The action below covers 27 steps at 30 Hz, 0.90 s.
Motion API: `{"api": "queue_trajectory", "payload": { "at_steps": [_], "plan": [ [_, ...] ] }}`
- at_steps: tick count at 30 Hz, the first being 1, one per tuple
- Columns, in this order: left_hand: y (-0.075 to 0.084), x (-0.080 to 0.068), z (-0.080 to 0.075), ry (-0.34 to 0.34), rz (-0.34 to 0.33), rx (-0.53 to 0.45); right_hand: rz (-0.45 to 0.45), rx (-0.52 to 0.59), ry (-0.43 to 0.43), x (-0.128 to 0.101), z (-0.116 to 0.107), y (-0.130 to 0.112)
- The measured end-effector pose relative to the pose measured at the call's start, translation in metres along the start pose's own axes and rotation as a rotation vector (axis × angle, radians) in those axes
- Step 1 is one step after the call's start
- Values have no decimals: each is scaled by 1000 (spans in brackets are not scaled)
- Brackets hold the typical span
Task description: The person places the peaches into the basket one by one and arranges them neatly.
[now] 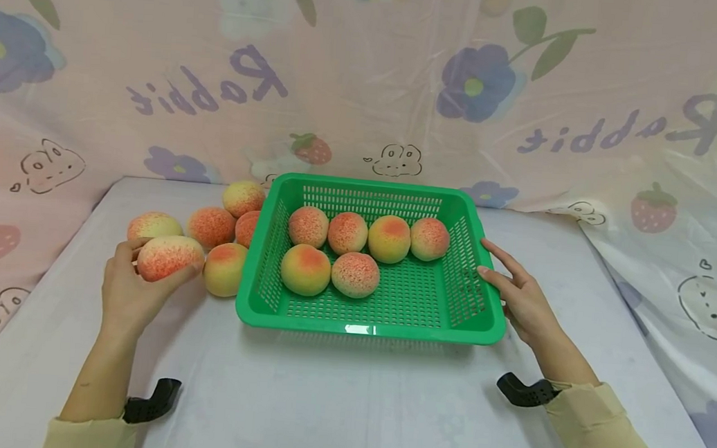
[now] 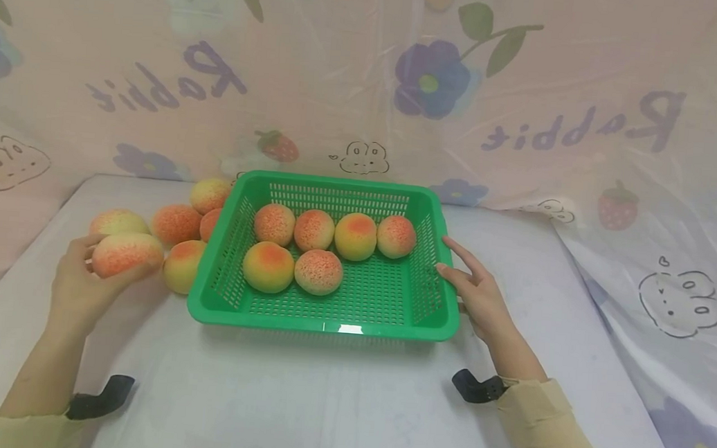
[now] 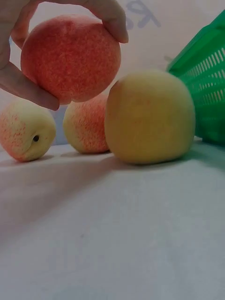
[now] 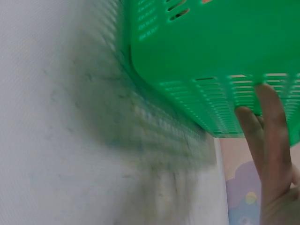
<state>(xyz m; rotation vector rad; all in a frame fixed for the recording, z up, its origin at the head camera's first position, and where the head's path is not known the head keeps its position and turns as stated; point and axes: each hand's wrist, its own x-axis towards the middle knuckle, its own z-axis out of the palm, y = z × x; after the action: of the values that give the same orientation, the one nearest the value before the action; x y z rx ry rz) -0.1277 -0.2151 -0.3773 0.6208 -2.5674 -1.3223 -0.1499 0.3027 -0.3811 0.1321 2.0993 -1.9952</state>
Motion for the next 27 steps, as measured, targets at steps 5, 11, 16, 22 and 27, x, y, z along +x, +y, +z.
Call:
{"api": "queue_trajectory", "payload": {
  "at_steps": [5,11,16,22,27],
  "plan": [
    [8,-2,1,29,16,-29,6,2,3,-1,0,0],
    [20,-9,3,29,28,-77,6,-2,8,0,0,0],
    [30,-15,6,17,102,-156,6,-5,10,0,1,0],
    [38,-19,9,-67,141,-163,1,-7,11,0,1,-1],
    [42,-21,15,-95,277,-235,-11,-25,12,0,1,-1]
  ]
}}
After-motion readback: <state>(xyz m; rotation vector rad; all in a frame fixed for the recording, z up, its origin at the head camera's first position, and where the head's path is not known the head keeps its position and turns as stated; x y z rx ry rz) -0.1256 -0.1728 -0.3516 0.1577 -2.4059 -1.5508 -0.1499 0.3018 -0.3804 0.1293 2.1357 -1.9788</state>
